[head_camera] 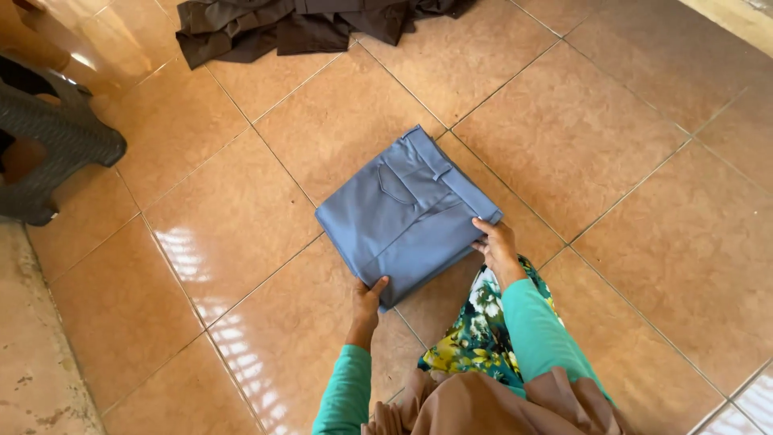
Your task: The person sits on the floor and folds several pairs of gray trousers by hand. They smooth the fabric, fold the legs together, and then fold the pants into neat rectangles, stacking them on the floor.
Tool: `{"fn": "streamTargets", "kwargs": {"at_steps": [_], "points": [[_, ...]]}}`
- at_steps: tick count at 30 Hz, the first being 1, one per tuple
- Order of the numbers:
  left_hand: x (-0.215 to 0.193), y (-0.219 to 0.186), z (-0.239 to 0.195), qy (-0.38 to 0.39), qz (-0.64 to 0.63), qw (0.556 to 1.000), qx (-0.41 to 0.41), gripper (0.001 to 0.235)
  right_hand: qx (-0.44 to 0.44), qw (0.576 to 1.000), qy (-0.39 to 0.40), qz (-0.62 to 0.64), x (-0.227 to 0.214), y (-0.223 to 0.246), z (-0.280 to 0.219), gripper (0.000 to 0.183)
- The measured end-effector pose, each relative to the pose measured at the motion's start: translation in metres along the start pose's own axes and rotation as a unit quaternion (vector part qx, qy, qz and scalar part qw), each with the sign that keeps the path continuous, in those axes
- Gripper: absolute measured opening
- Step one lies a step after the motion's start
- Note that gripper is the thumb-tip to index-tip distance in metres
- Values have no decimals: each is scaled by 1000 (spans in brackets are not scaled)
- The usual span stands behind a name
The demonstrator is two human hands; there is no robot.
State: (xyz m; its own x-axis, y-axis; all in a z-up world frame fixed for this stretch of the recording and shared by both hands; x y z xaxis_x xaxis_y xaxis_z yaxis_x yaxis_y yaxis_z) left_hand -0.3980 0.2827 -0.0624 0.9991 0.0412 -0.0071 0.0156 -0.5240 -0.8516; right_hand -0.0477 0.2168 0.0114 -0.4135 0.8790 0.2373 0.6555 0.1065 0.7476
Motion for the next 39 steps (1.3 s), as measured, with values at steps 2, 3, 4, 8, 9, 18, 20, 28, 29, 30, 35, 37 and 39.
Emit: {"fn": "streamTargets", "kwargs": {"at_steps": [2, 3, 4, 8, 9, 18, 20, 28, 29, 30, 35, 37, 39], "points": [[-3, 4, 1, 5, 0, 1000, -2, 61, -4, 1000, -8, 2, -4, -4, 0, 96], [-4, 5, 2, 8, 0, 1000, -4, 64, -6, 1000, -14, 5, -6, -6, 1, 93], [-2, -7, -9, 9, 0, 1000, -4, 64, -6, 1000, -15, 5, -10, -9, -2, 93], [-3, -30, -34, 9, 14, 1000, -8, 69, 0, 999, -30, 17, -26, -24, -7, 93], [-4, -31, -35, 10, 25, 1000, -3, 71, 3, 999, -35, 23, -30, -28, -8, 94], [-32, -36, -47, -138, 158, 965, 158, 101, -1, 1000, -20, -12, -41, -22, 0, 86], [-32, -83, -64, -179, 226, 930, 229, 81, -37, 997, -53, -47, -51, -7, 2, 84], [106, -164, -37, -158, 385, 769, 485, 62, -568, 622, -240, -483, -34, 84, -12, 49], [139, -167, -46, -127, 402, 735, 531, 61, -571, 593, -188, -535, -11, 84, -22, 52], [172, -169, -55, -96, 417, 698, 575, 60, -570, 562, -134, -585, 11, 82, -31, 56], [235, -123, -67, -33, 479, 648, 591, 53, -555, 498, -78, -662, 31, 24, -17, 61], [239, -103, -57, -27, 496, 644, 582, 52, -550, 494, -67, -670, 25, 0, 0, 65], [239, -90, -53, -31, 521, 622, 584, 55, -546, 504, -61, -667, 19, -14, 8, 68]]}}
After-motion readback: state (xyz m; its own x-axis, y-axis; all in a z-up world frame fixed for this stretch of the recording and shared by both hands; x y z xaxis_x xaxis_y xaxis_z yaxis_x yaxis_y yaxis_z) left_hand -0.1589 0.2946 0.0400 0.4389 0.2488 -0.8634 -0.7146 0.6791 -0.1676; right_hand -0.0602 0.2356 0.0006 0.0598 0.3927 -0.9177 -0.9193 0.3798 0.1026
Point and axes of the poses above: each hand's wrist, its own z-axis towards the middle knuckle, its own x-axis out of the palm, y = z × x, the point moved 8 cm from there along z, towards the middle knuckle, and after that the axes turned 8 degrees about -y, right-handed, at the moved point
